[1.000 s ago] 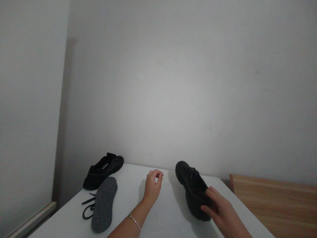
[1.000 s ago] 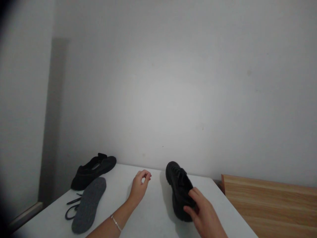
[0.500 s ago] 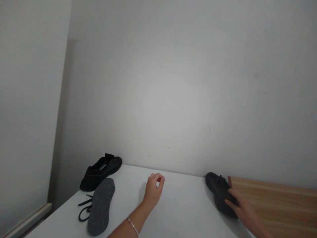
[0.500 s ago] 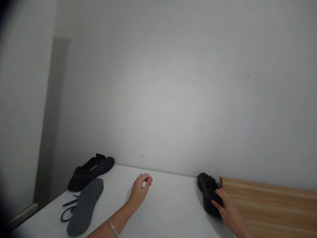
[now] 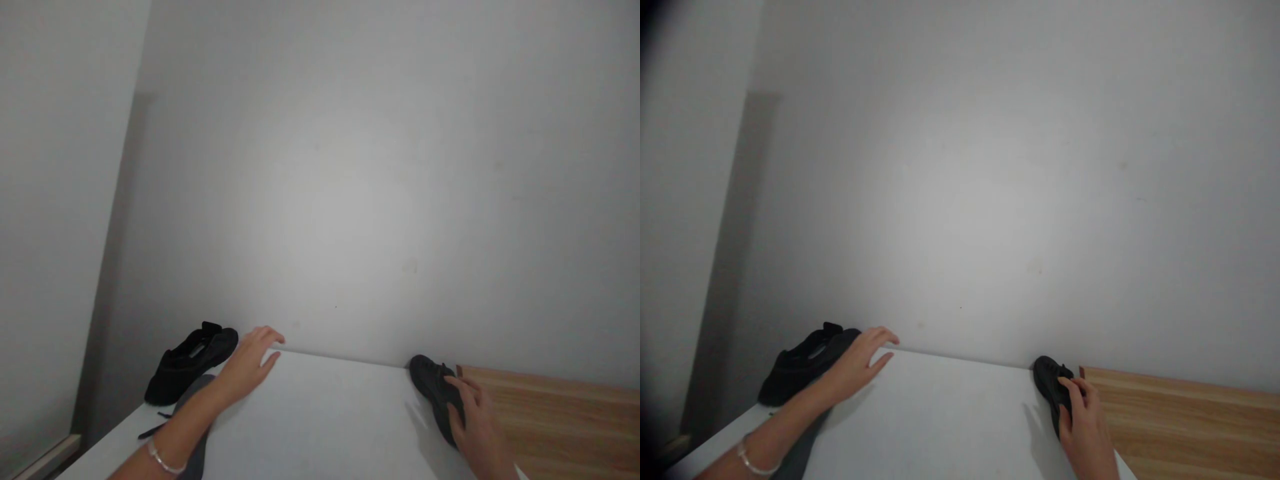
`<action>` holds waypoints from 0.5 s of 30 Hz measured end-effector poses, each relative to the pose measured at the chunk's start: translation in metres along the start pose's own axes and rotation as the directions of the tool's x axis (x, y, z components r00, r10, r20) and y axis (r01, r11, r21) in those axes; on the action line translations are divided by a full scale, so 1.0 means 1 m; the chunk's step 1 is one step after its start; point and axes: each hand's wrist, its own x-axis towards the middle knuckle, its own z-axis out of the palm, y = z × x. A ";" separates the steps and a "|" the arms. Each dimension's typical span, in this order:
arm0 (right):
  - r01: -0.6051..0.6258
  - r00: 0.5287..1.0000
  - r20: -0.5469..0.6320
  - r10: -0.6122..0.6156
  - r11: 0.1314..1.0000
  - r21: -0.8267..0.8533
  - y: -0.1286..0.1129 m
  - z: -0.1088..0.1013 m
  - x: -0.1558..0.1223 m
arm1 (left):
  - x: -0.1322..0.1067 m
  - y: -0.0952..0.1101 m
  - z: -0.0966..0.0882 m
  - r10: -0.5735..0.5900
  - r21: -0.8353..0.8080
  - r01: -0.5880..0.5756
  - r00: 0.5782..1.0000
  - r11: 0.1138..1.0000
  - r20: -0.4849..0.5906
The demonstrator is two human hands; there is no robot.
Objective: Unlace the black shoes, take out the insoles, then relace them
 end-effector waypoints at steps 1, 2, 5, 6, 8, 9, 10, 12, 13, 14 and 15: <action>0.042 0.999 0.000 -0.042 0.998 0.039 -0.017 0.001 0.001 | -0.004 -0.021 -0.017 -0.064 0.110 0.058 0.997 0.992 0.045; 0.079 0.996 0.025 -0.082 0.993 0.089 -0.035 0.003 0.003 | -0.009 -0.042 -0.033 -0.150 0.224 0.128 0.985 0.966 0.084; 0.140 0.968 0.163 -0.190 0.950 0.278 -0.094 0.012 0.003 | -0.028 -0.097 -0.072 -0.424 0.481 0.285 0.881 0.829 0.210; 0.154 0.947 0.218 -0.238 0.927 0.343 -0.115 0.014 0.002 | -0.035 -0.111 -0.081 -0.497 0.535 0.310 0.831 0.786 0.248; 0.194 0.884 0.305 -0.354 0.872 0.450 -0.155 0.016 0.000 | -0.048 -0.130 -0.091 -0.557 0.584 0.299 0.763 0.755 0.329; 0.219 0.846 0.336 -0.413 0.845 0.487 -0.175 0.015 -0.002 | -0.053 -0.137 -0.092 -0.559 0.587 0.283 0.745 0.759 0.363; 0.242 0.809 0.363 -0.463 0.824 0.512 -0.193 0.015 -0.003 | -0.057 -0.143 -0.093 -0.548 0.579 0.269 0.743 0.770 0.384; 0.292 0.744 0.388 -0.544 0.787 0.543 -0.227 0.016 -0.008 | -0.062 -0.150 -0.090 -0.520 0.548 0.265 0.762 0.793 0.385; 0.326 0.703 0.397 -0.590 0.763 0.558 -0.242 0.018 -0.011 | -0.064 -0.152 -0.089 -0.509 0.524 0.275 0.775 0.806 0.376; 0.370 0.658 0.398 -0.639 0.735 0.569 -0.255 0.023 -0.015 | -0.064 -0.154 -0.088 -0.502 0.499 0.290 0.784 0.817 0.365; 0.424 0.605 0.395 -0.691 0.699 0.575 -0.267 0.031 -0.020 | -0.065 -0.154 -0.087 -0.502 0.472 0.313 0.790 0.824 0.353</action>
